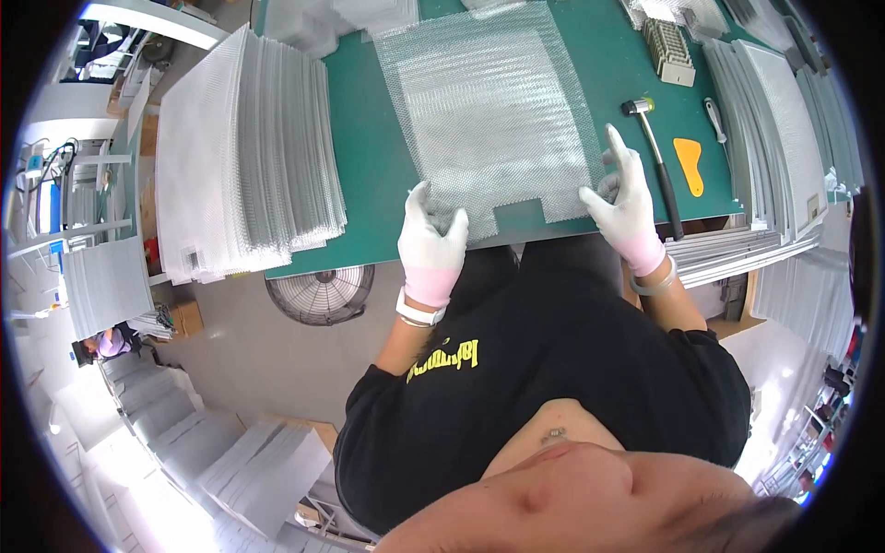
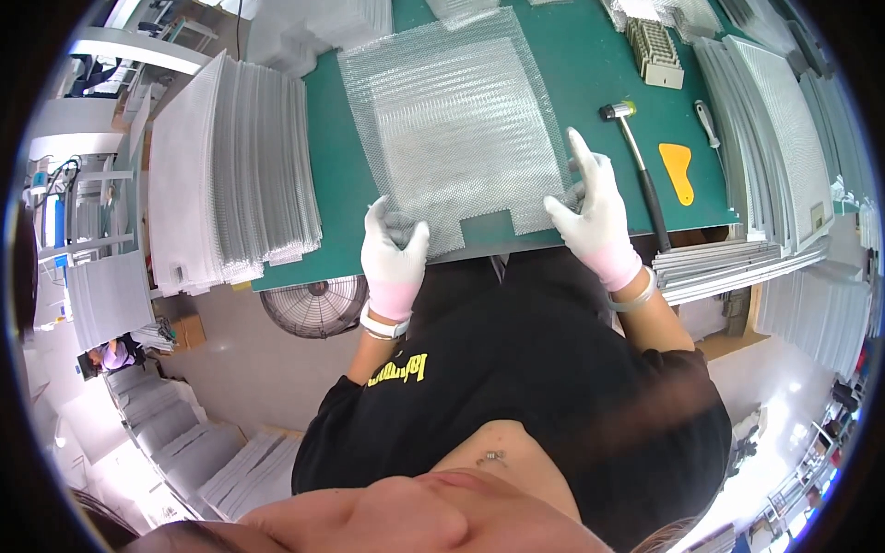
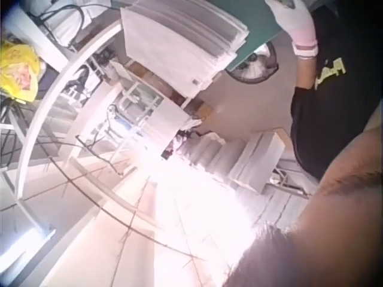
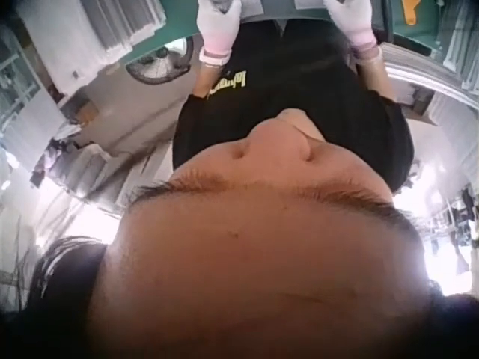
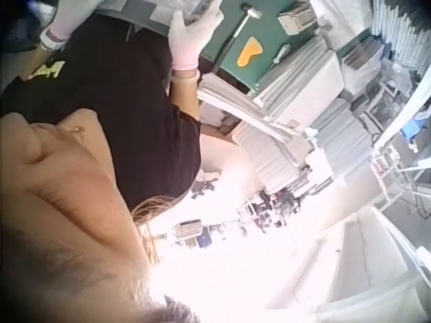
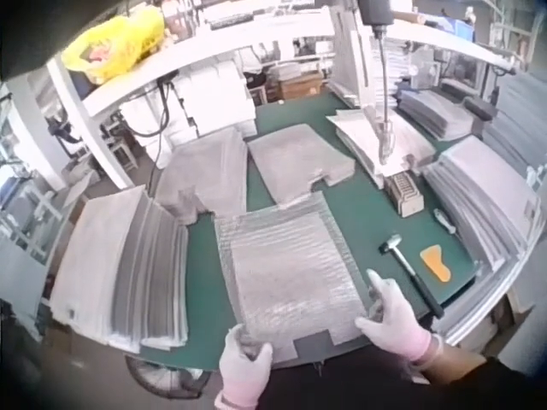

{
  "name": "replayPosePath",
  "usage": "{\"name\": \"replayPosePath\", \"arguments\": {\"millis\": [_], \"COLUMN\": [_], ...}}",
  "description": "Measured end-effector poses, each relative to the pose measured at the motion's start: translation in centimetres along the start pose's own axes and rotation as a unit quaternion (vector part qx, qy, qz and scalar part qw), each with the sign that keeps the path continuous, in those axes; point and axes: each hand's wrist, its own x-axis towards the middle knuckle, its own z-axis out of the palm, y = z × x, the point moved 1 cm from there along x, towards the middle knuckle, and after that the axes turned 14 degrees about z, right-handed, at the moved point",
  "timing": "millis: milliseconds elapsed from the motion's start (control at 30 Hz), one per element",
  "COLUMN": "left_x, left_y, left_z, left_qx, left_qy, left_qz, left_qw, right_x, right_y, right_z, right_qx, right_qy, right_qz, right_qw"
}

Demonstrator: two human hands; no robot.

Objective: Assembling industrial air filters by attaching metal frames to mesh layers using a drill and a mallet.

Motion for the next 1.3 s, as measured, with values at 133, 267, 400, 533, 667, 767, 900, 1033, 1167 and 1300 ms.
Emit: {"name": "replayPosePath", "arguments": {"millis": [133,267,400,533,667,767,900,1033,1167,1300], "left_x": [-0.6,-1.0,-0.5,-0.5,-0.7,-0.7,-0.9,-0.1,1.4,2.1], "left_y": [-1.0,-2.2,-2.3,-2.4,-2.9,-2.5,-2.7,-2.6,-2.1,-3.1], "left_z": [0.3,0.9,1.3,1.4,1.6,1.3,1.4,1.2,0.0,-0.9], "left_qx": [0.005,0.069,0.125,0.162,0.169,0.166,0.158,0.169,0.179,0.182], "left_qy": [-0.039,-0.041,-0.068,-0.085,-0.084,-0.087,-0.083,-0.106,-0.174,-0.143], "left_qz": [-0.042,0.004,0.015,0.040,0.046,0.035,0.029,0.019,-0.066,0.060], "left_qw": [0.998,0.997,0.990,0.982,0.981,0.982,0.983,0.980,0.966,0.971], "right_x": [-0.3,-0.1,0.1,0.0,0.1,0.1,0.2,0.5,1.6,7.1], "right_y": [0.9,1.2,2.5,3.2,3.1,3.6,3.3,2.6,2.0,-4.2], "right_z": [0.4,0.9,1.6,2.1,2.0,2.1,2.0,1.9,0.9,-0.3], "right_qx": [-0.019,-0.034,-0.095,-0.152,-0.159,-0.168,-0.151,-0.186,-0.273,-0.270], "right_qy": [-0.003,0.000,0.008,0.020,0.008,0.017,0.015,-0.001,-0.022,-0.020], "right_qz": [0.010,0.004,-0.010,-0.021,0.003,-0.027,-0.024,0.001,-0.013,-0.155], "right_qw": [1.000,0.999,0.995,0.988,0.987,0.985,0.988,0.983,0.962,0.950]}}
